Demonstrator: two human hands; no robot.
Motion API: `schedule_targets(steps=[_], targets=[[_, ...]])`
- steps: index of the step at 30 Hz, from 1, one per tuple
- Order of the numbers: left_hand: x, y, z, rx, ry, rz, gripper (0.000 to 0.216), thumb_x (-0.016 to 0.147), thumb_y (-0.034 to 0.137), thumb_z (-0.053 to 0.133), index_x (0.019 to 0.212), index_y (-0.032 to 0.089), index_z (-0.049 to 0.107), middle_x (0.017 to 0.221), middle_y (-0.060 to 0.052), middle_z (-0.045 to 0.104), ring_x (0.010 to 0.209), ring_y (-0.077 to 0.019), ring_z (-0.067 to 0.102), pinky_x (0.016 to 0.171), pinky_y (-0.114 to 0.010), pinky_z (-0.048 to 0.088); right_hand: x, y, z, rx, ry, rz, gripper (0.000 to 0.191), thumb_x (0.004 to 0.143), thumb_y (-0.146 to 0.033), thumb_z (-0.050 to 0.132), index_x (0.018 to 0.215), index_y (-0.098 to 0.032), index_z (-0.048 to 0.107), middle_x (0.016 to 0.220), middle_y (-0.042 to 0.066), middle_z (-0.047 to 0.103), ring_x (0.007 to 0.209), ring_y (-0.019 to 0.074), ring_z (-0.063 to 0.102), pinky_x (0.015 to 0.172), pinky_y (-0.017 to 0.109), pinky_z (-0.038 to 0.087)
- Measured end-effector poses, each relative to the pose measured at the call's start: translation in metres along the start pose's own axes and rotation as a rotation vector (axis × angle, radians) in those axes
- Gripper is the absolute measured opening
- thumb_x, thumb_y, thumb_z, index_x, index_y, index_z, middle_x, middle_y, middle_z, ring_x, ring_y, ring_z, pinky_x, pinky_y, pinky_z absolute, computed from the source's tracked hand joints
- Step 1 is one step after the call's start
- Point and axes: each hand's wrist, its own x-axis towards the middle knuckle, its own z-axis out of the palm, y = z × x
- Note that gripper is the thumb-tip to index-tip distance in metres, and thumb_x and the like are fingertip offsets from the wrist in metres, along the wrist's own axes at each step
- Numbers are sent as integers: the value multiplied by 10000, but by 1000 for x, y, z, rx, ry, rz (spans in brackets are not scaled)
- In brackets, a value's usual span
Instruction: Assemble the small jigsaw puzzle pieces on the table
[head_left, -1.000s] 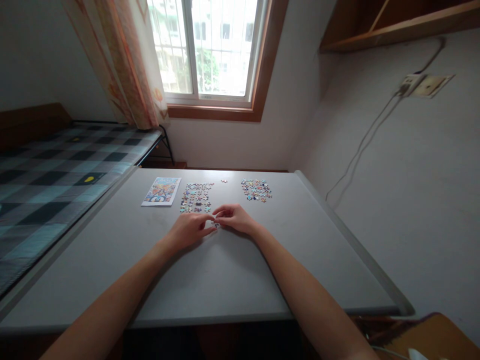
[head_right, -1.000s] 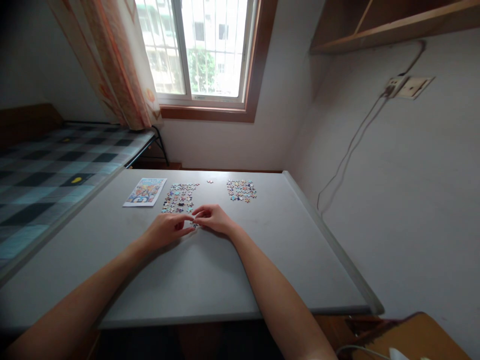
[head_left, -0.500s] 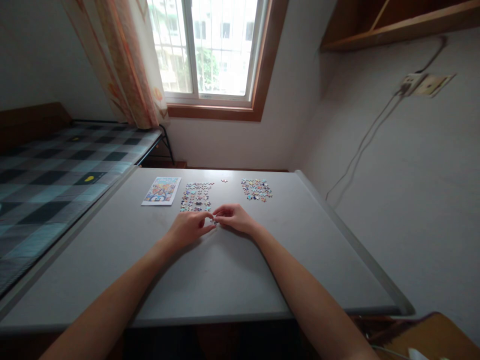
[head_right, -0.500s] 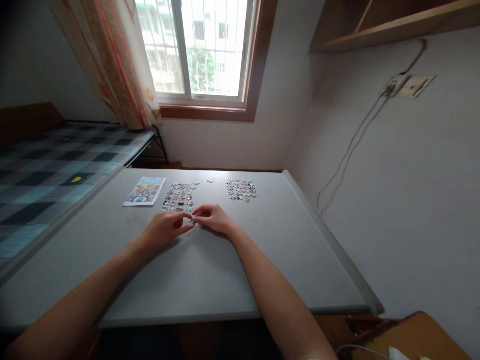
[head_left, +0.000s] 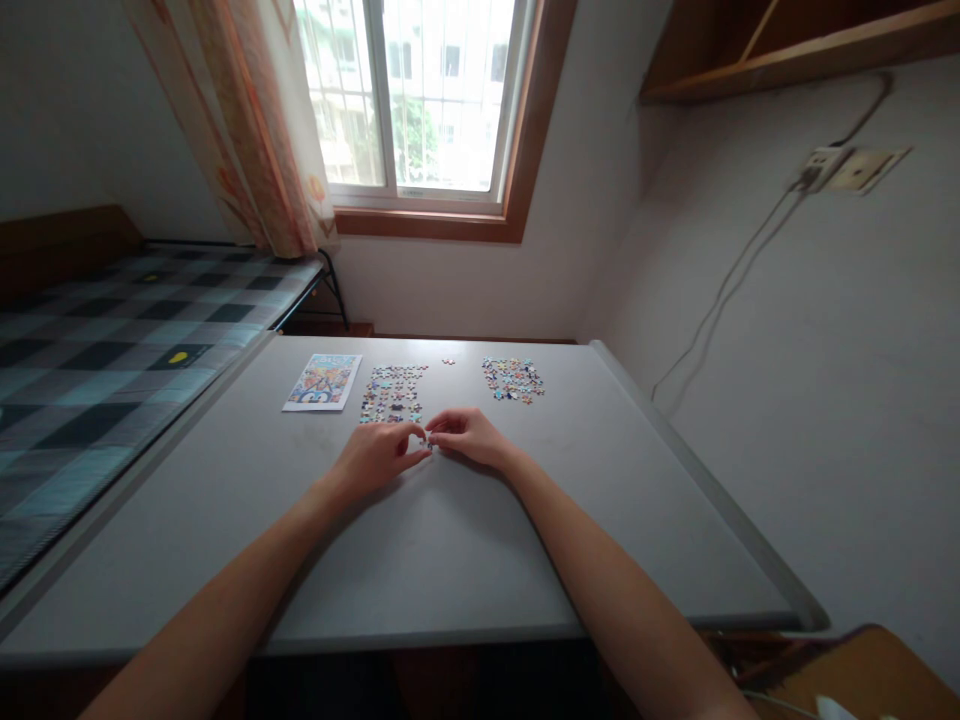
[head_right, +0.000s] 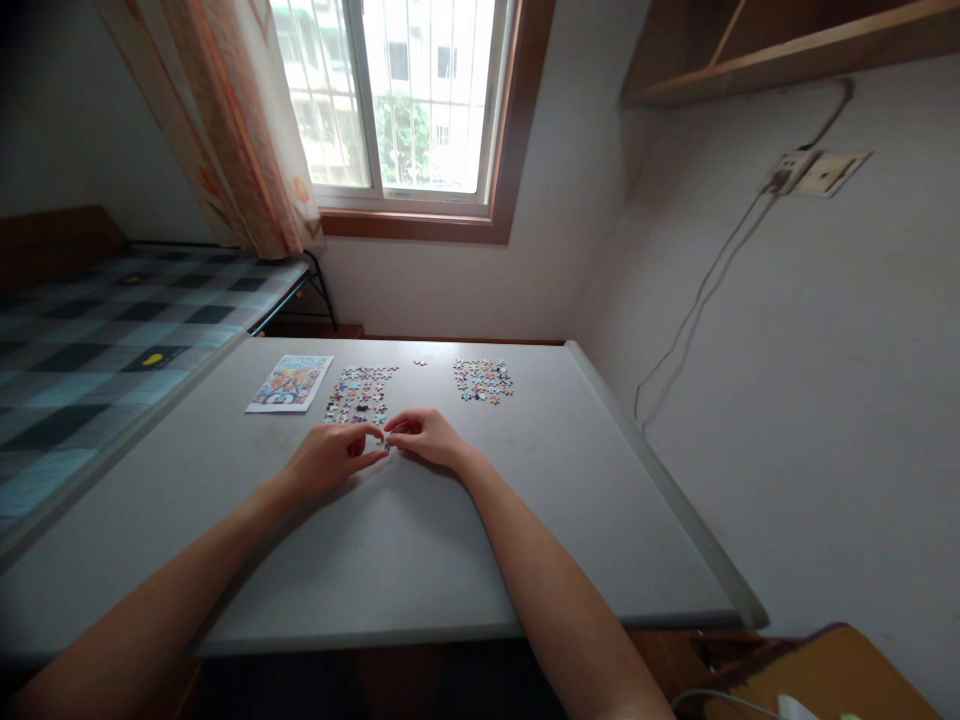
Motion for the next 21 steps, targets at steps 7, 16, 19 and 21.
schedule_targets(steps=[7, 16, 19, 21], targets=[[1, 0, 1, -14, -34, 0, 286, 810, 466, 563, 936, 234, 672, 609, 30, 610, 523, -101, 506, 561, -220, 332, 8, 13, 3, -416, 322, -188, 186, 800, -206, 526, 890, -138, 673, 821, 41, 634, 670, 110, 544, 676, 252, 453], [1, 1, 0, -51, -73, 27, 273, 810, 450, 562, 925, 228, 672, 598, 33, 601, 518, -94, 502, 551, -215, 336, 53, 19, -3, -1038, 319, -241, 358, 868, -112, 376, 1132, -165, 612, 1140, 92, 557, 1071, 195, 451, 950, 325, 362], [1, 1, -2, -47, -64, 24, 271, 814, 451, 559, 924, 231, 672, 593, 34, 599, 515, -93, 503, 550, -217, 334, 69, 17, -5, -1129, 322, -166, 380, 889, -136, 353, 1192, -184, 578, 1196, 88, 539, 1097, 216, 417, 951, 350, 341], [1, 2, -2, -41, -55, 25, 276, 817, 459, 554, 921, 231, 672, 587, 34, 597, 512, -93, 504, 548, -219, 332, 75, 16, -5, -1172, 337, -100, 402, 887, -136, 345, 1225, -195, 555, 1192, 97, 532, 1092, 226, 408, 938, 362, 335]])
